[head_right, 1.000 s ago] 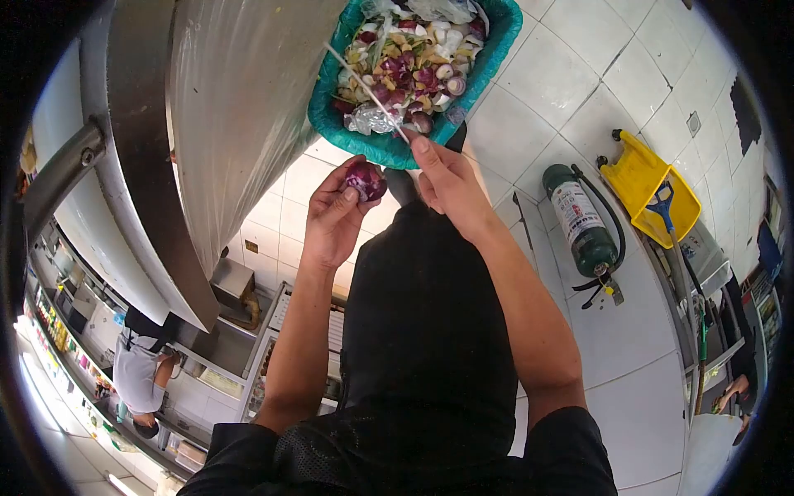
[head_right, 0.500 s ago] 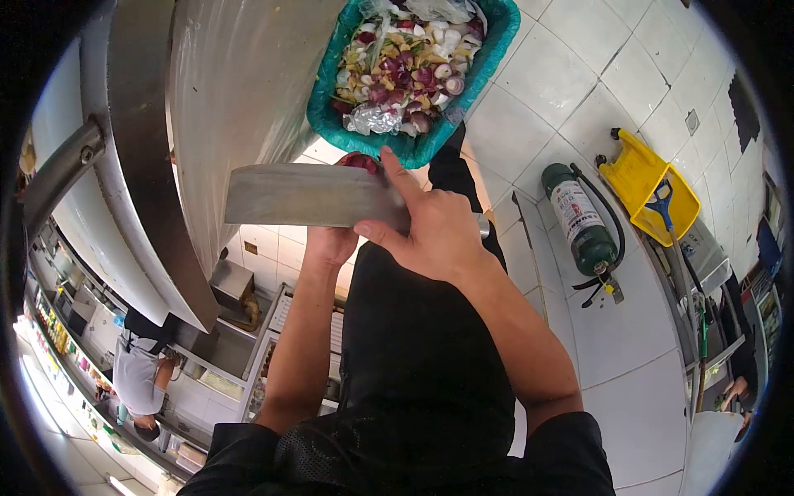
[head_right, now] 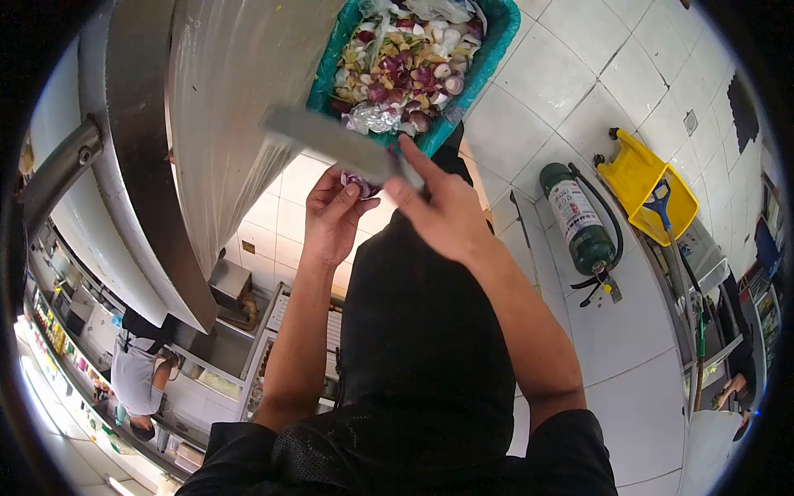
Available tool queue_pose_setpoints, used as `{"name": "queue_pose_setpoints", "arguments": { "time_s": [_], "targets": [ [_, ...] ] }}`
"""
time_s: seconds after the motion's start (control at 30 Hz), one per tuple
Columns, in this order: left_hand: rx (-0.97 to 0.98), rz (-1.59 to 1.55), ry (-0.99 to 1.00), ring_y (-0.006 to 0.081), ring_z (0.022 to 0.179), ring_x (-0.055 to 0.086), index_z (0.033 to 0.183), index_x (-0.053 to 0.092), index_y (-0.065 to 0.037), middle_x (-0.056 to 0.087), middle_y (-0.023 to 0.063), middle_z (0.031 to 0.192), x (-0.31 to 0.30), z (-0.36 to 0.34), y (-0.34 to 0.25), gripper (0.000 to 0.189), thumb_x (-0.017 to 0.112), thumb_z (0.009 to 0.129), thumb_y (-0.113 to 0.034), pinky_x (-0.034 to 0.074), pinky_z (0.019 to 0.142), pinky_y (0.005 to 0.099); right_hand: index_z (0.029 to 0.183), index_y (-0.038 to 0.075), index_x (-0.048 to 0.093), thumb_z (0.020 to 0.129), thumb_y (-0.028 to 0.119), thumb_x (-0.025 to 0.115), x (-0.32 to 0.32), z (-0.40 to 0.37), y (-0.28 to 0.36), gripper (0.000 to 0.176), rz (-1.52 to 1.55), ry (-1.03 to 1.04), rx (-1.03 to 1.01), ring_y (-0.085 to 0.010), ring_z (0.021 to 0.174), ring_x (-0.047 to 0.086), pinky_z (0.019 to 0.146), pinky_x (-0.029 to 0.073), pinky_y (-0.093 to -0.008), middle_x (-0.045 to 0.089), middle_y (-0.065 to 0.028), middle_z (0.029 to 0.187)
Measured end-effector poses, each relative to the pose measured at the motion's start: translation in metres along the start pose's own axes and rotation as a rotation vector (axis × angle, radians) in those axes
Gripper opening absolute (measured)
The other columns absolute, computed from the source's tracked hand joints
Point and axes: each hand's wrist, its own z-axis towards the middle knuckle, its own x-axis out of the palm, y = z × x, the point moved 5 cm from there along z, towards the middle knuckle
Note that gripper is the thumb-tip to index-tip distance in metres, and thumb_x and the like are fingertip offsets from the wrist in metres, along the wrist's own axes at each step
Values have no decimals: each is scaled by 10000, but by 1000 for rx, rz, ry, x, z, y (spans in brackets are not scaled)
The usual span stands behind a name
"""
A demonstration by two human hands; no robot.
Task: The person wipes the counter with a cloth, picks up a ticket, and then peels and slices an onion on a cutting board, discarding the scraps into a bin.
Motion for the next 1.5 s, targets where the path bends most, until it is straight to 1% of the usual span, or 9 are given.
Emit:
{"name": "queue_pose_setpoints", "arguments": {
  "time_s": [0.07,0.17,0.63,0.73,0.8,0.97,1.17,1.23,1.5],
  "targets": [
    [48,48,-36,223,1186,682,1464,541,5,642,123,1363,-4,0,2,527,729,973,-43,606,987,372,1604,11,406,947,703,635,4,-12,29,982,-577,116,-66,-392,666,731,681,579,-487,701,-186,696],
    [-20,29,1,200,1239,641,1498,504,-1,620,113,1411,3,0,2,549,711,998,-94,552,1047,369,1611,16,391,886,745,664,15,-19,32,1064,-706,132,-121,-437,687,724,643,581,-496,690,-247,722],
    [5,12,3,199,1209,652,1500,497,10,647,109,1355,3,2,5,565,723,995,-106,540,1057,375,1564,20,480,877,720,699,14,-13,28,1006,-699,136,-120,-393,676,740,629,581,-456,693,-243,725],
    [52,29,-9,228,1137,710,1407,596,37,681,123,1291,0,3,-1,487,747,943,23,620,976,375,1583,38,470,954,667,660,8,0,6,910,-269,180,5,-258,579,685,549,516,-350,660,-151,670],
    [54,60,4,230,1159,700,1425,583,29,688,118,1279,-2,2,-5,497,742,956,-6,617,985,389,1405,27,626,1037,630,577,11,4,-3,708,337,326,254,-101,504,506,490,368,-250,544,-26,617],
    [43,101,87,236,1180,696,1473,548,14,666,121,1303,-1,1,-6,562,748,948,-11,631,974,387,885,122,566,1061,658,508,1,9,-8,567,521,240,361,-37,486,373,475,278,-229,457,36,590],
    [58,113,92,253,1207,682,1418,575,1,628,132,1366,6,-5,-7,546,750,906,74,618,999,398,1490,-21,548,1060,642,532,-4,10,10,790,161,103,271,-52,647,428,588,347,-228,489,47,741],
    [89,135,108,257,1207,679,1391,585,2,633,132,1361,7,-5,-7,515,743,907,84,606,1012,403,1666,-7,248,1070,681,442,3,5,11,930,77,122,203,-40,588,373,526,298,-233,398,65,677],
    [97,21,130,244,1218,661,1355,601,18,633,133,1346,5,-7,-8,504,711,886,166,559,1064,366,1646,-21,305,1044,618,581,8,-16,-2,920,-3,144,207,-63,737,453,637,360,-246,525,32,817]
  ]
}}
